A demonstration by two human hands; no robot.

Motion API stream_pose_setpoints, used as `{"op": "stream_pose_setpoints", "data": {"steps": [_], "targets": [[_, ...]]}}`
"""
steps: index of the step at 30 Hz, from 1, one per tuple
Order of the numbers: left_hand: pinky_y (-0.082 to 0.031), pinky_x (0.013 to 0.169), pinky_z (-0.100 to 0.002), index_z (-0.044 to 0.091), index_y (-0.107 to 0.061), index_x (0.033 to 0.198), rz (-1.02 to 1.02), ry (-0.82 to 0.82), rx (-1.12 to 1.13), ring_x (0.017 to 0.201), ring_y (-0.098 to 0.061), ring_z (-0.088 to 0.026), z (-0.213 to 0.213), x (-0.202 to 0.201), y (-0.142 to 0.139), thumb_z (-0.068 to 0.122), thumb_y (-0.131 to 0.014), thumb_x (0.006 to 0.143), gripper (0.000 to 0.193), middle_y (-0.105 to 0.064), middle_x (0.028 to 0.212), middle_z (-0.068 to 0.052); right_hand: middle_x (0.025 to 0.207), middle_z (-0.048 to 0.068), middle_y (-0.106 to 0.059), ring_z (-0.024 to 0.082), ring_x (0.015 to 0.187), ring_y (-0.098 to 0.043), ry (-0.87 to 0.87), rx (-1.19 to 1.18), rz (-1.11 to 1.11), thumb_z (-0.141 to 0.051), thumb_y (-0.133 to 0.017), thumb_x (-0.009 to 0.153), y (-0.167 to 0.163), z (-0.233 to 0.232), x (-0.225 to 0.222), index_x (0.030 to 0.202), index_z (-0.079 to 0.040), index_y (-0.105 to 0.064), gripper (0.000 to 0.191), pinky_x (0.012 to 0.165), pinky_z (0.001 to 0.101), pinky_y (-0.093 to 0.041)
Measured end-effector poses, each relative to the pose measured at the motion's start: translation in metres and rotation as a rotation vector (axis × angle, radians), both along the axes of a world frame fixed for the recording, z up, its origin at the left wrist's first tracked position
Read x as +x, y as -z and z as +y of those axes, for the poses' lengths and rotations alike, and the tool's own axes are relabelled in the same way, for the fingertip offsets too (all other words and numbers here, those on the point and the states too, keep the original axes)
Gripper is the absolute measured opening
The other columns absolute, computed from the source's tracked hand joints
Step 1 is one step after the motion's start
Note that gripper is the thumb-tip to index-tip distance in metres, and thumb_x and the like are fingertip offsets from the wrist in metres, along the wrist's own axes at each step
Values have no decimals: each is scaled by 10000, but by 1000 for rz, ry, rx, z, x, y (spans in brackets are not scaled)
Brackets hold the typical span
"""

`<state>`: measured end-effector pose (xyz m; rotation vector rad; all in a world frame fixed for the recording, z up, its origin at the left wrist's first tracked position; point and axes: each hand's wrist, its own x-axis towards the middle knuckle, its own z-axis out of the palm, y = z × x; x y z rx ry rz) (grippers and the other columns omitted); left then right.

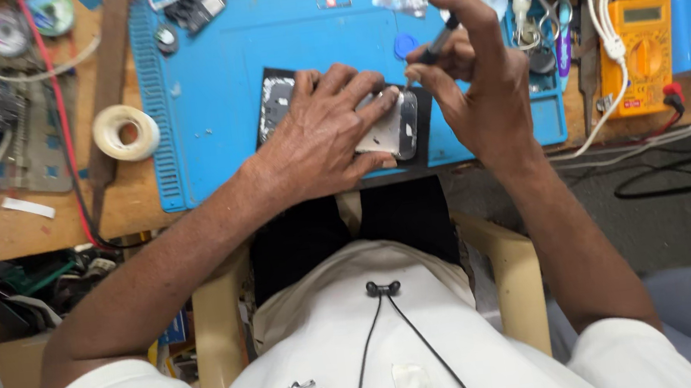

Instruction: The person pries open a smartphone and works around its opened frame on a blue repair mat, using a small handheld pry tool to scrape and clean the old adhesive from the phone's edges and interior. They repeatedly reposition the phone, scrape along its sides, and finally lift and turn the opened phone over in their hands.

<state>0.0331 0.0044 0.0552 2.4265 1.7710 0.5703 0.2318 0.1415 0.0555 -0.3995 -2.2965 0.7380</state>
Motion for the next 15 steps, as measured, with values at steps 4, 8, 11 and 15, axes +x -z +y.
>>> {"op": "stream_pose_setpoints", "data": {"steps": [4,8,11,15], "targets": [[-338,1060,-534,29,-525,1462,-37,-4,-14,1298,-452,-313,-6,-3,2,525,-761,857,816,-511,1373,-140,1136,174,-764,250,1039,-788,45,-288,257,103,-715,1151,10,1,18,1632,-276,-94,872,924,330,-697],[-277,1169,-549,36,-512,1483,-54,-34,-30,1388,-434,-325,-19,-18,5,454,-757,875,777,-505,1451,-168,1096,189,-749,258,989,-766,210,-579,472,78,-727,1126,17,-1,46,1654,-276,29,987,901,355,-661],[-258,1186,-565,51,-516,1472,-71,-42,-44,1404,-432,-322,-20,-24,10,414,-755,904,715,-506,1464,-175,1089,193,-742,257,971,-761,206,-489,465,72,-717,1141,29,-4,50,1647,-322,14,973,851,355,-640],[-239,1205,-561,52,-497,1515,-10,-81,34,1467,-392,-325,-23,-18,15,386,-731,950,697,-475,1544,-144,1108,189,-748,257,966,-768,233,-615,527,46,-706,1141,41,-14,53,1627,-306,88,996,865,367,-669]]}}
